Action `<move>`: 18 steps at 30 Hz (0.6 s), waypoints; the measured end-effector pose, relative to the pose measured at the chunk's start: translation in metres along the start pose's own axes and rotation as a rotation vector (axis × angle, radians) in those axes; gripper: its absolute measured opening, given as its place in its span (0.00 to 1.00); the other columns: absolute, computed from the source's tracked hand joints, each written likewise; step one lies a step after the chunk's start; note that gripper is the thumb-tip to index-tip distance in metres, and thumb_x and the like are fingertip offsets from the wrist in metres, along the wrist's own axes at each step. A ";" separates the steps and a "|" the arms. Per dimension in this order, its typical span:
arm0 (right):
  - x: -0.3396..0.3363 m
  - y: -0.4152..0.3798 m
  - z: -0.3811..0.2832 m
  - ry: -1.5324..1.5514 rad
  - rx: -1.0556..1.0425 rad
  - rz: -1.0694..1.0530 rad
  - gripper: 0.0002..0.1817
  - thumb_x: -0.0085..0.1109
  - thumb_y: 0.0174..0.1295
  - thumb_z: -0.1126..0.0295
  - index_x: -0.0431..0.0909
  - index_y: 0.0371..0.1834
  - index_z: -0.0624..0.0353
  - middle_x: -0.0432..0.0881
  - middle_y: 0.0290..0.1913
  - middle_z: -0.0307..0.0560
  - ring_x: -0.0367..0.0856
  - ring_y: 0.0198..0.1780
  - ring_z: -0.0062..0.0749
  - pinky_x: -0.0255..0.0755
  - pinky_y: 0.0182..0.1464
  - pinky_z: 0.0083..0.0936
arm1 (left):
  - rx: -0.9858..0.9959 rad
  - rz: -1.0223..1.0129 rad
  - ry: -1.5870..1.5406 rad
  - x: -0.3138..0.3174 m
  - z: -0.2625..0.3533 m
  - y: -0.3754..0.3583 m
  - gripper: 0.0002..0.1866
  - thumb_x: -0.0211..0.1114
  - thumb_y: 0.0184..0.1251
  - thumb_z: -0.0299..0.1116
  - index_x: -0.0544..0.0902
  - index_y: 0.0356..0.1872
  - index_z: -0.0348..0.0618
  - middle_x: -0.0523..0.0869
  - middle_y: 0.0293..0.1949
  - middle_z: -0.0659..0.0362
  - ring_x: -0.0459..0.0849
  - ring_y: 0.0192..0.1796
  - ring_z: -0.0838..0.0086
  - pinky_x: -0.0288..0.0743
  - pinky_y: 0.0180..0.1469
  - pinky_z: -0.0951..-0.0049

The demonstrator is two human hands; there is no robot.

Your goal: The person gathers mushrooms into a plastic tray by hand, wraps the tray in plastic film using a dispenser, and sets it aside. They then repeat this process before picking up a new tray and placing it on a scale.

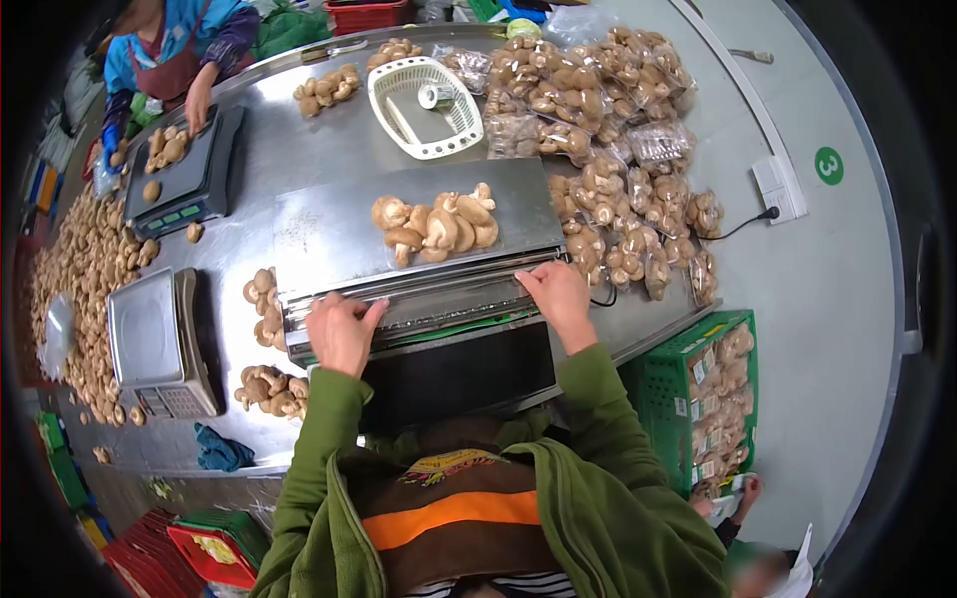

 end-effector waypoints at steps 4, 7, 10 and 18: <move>0.010 -0.022 0.033 0.485 0.045 -0.026 0.16 0.60 0.66 0.61 0.74 0.24 0.59 0.76 0.23 0.43 0.72 0.20 0.29 0.68 0.24 0.30 | -0.327 -0.208 -0.440 0.015 -0.026 -0.019 0.14 0.67 0.64 0.39 0.82 0.24 0.40 0.75 0.18 0.59 0.69 0.19 0.65 0.63 0.23 0.67; 0.030 -0.089 0.017 1.530 0.741 -0.577 0.13 0.52 0.71 0.68 0.68 0.25 0.51 0.62 0.19 0.30 0.57 0.19 0.11 0.48 0.18 0.13 | -0.946 -0.815 -1.473 0.045 -0.022 -0.096 0.16 0.51 0.74 0.36 0.68 0.22 0.49 0.65 0.17 0.67 0.59 0.16 0.81 0.50 0.17 0.79; -0.022 -0.087 -0.019 1.990 0.482 -0.887 0.19 0.41 0.74 0.63 0.61 0.20 0.50 0.61 0.17 0.32 0.57 0.17 0.16 0.46 0.17 0.16 | -0.688 -0.866 -1.839 -0.040 0.018 -0.069 0.21 0.44 0.78 0.41 0.59 0.18 0.54 0.58 0.10 0.68 0.53 0.12 0.83 0.47 0.13 0.80; -0.028 0.173 -0.072 1.460 -0.031 -0.147 0.19 0.43 0.75 0.63 0.79 0.49 0.67 0.85 0.48 0.56 0.85 0.48 0.38 0.78 0.53 0.27 | 0.058 -0.024 -0.975 -0.027 0.025 0.155 0.20 0.45 0.79 0.33 0.81 0.55 0.30 0.83 0.58 0.49 0.78 0.64 0.68 0.66 0.69 0.67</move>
Point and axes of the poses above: each hand's wrist, its own y-axis towards the middle knuckle, its own x-axis out of the palm, z = x × y, the point moved 10 cm from there along y, towards the middle knuckle
